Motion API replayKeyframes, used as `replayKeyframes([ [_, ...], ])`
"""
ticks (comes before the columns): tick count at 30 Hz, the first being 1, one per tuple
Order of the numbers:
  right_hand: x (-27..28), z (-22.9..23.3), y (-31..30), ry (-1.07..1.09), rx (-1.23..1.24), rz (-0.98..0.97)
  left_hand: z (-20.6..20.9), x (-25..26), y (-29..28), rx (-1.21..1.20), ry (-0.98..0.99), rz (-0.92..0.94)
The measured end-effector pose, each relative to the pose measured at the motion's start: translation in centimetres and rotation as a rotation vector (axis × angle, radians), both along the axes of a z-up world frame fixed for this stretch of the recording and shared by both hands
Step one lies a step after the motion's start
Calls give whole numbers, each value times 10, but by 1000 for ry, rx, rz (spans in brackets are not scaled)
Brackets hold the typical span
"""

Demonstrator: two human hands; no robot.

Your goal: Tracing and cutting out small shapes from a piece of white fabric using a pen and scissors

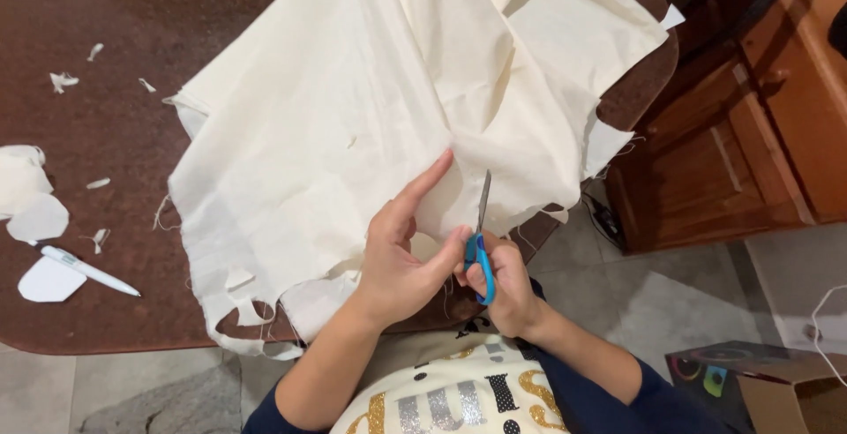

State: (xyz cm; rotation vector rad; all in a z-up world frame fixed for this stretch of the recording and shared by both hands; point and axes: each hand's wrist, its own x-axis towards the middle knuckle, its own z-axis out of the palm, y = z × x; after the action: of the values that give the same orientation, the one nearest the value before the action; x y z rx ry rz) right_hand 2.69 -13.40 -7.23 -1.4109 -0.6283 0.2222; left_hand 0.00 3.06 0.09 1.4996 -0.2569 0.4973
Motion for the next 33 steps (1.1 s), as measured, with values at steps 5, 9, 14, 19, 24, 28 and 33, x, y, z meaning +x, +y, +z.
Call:
replayKeyframes([
  [5, -1, -5, -1, -4, 8, -15, -1, 0, -1, -17, 1, -5],
  [9, -4, -9, -2, -27, -8, -16, 1, -1, 0, -13, -3, 6],
  [14, -3, 6, 0, -44, 3, -4, 0, -1, 2, -24, -2, 7],
  [19, -1, 8, 0, -69, 15, 14, 0, -2, 4, -46, 6, 3],
  [24, -1, 8, -1, -59, 9, 33, 1, -2, 6, -40, -3, 9],
  [28, -4, 13, -4, -72, -6, 42, 7, -4, 8, -54, 8, 8],
  [33, -7, 19, -7, -64, -154, 82, 16, -9, 7, 3, 111, 25],
])
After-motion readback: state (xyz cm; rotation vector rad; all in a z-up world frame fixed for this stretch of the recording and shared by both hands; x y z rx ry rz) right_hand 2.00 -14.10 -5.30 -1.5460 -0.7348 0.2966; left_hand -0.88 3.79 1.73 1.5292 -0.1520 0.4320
